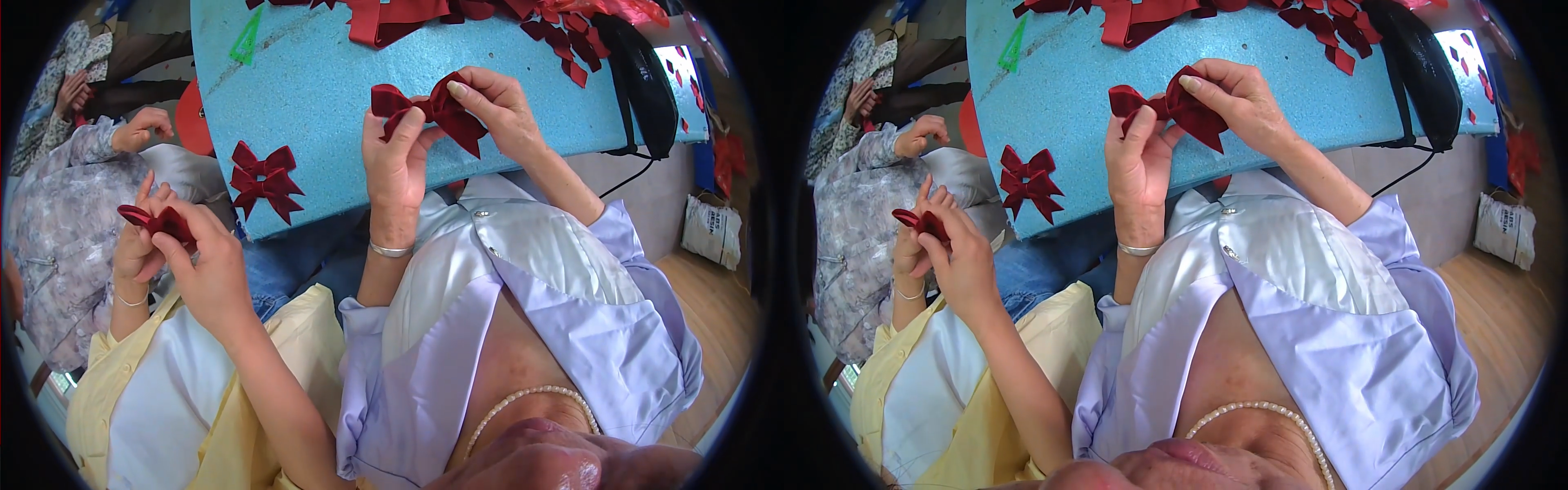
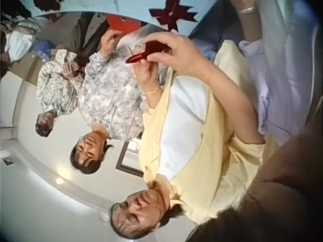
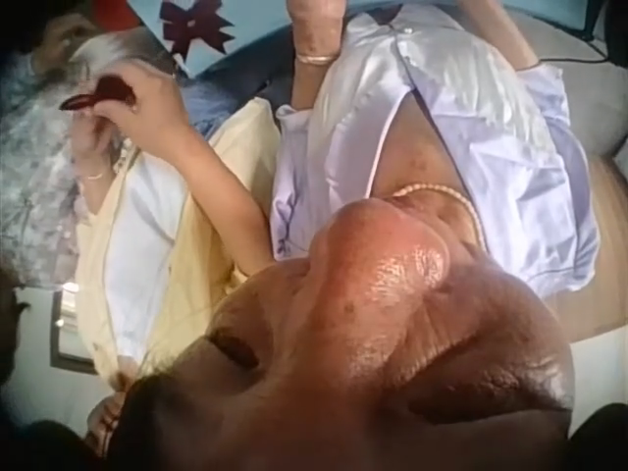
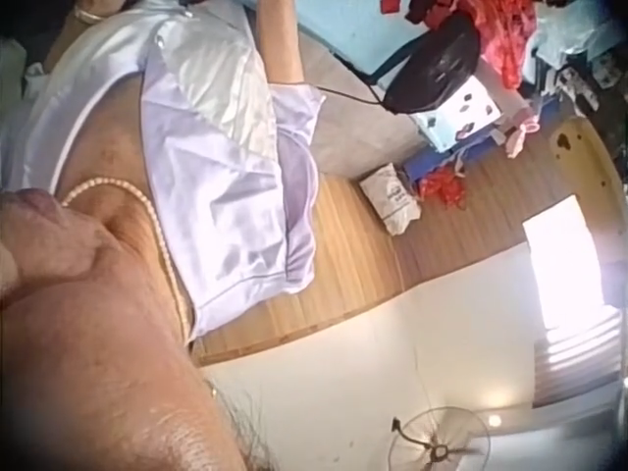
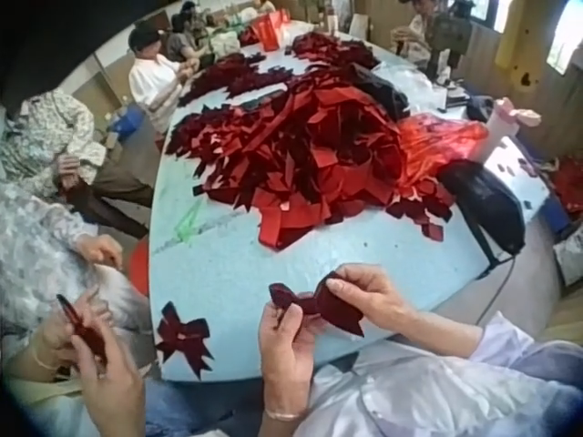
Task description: Assembling and inspecting red fabric ribbon bows by hand.
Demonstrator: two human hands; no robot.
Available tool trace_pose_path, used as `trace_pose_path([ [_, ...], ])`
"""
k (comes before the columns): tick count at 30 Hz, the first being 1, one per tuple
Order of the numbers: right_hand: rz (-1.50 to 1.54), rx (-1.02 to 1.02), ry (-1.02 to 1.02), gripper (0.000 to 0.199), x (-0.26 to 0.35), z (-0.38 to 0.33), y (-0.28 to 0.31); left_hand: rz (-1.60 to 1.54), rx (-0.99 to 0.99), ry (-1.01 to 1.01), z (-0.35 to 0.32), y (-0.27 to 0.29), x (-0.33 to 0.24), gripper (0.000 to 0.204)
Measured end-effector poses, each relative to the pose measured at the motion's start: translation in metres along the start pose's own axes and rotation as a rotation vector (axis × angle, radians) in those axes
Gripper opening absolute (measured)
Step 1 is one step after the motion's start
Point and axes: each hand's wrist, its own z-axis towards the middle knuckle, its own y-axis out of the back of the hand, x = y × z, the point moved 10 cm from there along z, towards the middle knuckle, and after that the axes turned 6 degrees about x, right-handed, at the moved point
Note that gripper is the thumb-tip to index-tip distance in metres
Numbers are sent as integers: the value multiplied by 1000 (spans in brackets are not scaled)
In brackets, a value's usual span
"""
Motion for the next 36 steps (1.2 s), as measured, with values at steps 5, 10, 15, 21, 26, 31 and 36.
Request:
trace_pose_path([
  [5,-13,-6,35,14,4,0,-1,29,3,35,-1,4,7,24],
  [10,-237,-24,330,11,42,-2,5,47,17,30,0,7,4,25],
  [15,-667,154,637,26,88,-12,-23,86,37,11,-4,1,2,26],
  [21,-941,241,681,29,101,-14,-37,132,58,-4,-4,-3,-1,28],
  [26,-921,307,585,23,92,-7,-37,196,44,-15,-6,-1,-4,28],
  [31,-913,324,540,21,92,-3,-37,204,45,-25,-4,1,-6,29],
  [36,-989,360,475,22,85,2,-31,209,26,-22,-1,2,-5,31],
])
